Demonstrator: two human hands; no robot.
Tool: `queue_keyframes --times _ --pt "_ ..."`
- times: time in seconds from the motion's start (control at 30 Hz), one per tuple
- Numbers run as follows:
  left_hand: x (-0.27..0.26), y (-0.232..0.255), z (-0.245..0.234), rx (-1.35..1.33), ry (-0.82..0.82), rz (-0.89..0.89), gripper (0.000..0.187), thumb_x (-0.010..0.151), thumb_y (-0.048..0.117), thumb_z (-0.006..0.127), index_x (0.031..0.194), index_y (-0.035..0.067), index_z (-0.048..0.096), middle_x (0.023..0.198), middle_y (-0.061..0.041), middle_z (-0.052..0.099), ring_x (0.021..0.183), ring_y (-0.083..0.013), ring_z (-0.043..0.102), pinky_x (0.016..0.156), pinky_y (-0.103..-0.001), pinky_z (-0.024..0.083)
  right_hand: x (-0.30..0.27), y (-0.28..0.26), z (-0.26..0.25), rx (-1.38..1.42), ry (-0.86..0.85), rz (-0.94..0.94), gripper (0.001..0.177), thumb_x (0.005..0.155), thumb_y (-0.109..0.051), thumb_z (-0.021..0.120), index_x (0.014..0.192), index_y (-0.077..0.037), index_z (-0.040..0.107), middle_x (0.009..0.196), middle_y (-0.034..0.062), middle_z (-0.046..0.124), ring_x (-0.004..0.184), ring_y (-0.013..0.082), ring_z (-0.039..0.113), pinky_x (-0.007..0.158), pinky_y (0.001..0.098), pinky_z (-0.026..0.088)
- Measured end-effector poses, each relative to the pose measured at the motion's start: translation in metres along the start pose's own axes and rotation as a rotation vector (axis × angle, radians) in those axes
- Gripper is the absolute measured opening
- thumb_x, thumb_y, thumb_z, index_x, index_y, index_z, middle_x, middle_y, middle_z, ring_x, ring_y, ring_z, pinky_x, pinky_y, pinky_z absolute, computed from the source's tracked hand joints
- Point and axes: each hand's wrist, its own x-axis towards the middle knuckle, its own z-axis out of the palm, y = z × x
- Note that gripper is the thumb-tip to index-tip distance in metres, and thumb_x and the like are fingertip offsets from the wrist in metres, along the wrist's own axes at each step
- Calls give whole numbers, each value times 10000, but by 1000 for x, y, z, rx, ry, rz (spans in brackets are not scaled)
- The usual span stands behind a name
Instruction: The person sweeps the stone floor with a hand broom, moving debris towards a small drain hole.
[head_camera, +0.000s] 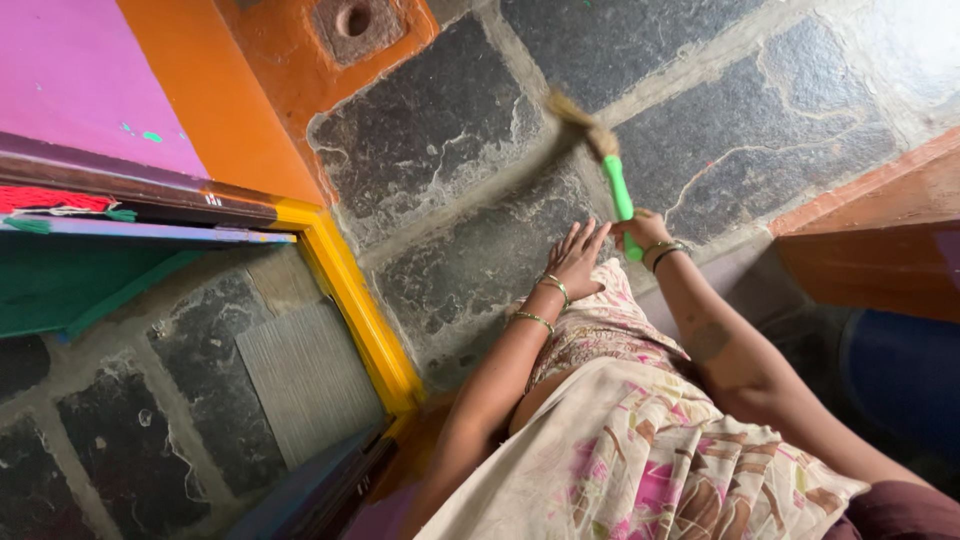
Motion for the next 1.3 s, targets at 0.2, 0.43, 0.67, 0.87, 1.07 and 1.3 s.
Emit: queue_keyframes --times 0.2,0.43,0.67,0.87,1.07,1.3 --pt "11 6 -2 -34 45 20 1276 668 273 916 1621 300 68 1719 -91 82 1578 -362 85 1228 -590 181 6 -24 22 -101 136 -139 384 858 50 674 1210 33 521 791 100 641 577 204 666 485 362 562" --pt "-4 -4 -9 -50 112 -49 1346 639 289 947 1609 286 15 1709 -107 80 1571 -363 97 1232 -555 193 -16 -57 55 -245 -39 -113 683 855 32 685 1466 -69 396 783 120 678 580 208 647 475 358 530" --pt "-6 -17 -19 -75 231 8 1207 610 241 963 1530 304 184 1697 -196 142 1555 -437 154 1220 -549 229 -5 -38 52 -92 -377 28 277 1003 -113 580 1229 -10 700 817 87 677 587 127 637 499 286 530" --pt "-5 -13 -25 -164 258 33 1184 619 259 925 1567 289 217 1660 -180 260 1526 -435 237 1229 -506 282 -2 -25 66 -413 -272 152 245 1017 -128 550 971 68 690 774 161 688 594 222 653 486 361 520" --pt "-11 -21 -30 -138 235 1 1220 625 286 927 1587 285 177 1657 -172 243 1529 -423 217 1228 -491 250 -2 -42 60 -171 -79 194 378 905 4 564 1241 -138 664 788 104 721 579 155 648 500 320 540" --pt "-25 -31 -38 -177 200 -99 1201 657 272 932 1595 280 181 1679 -158 206 1547 -400 185 1242 -480 236 15 -41 91 -156 64 -77 752 811 126 667 1473 -78 373 831 135 651 557 213 646 480 371 536"
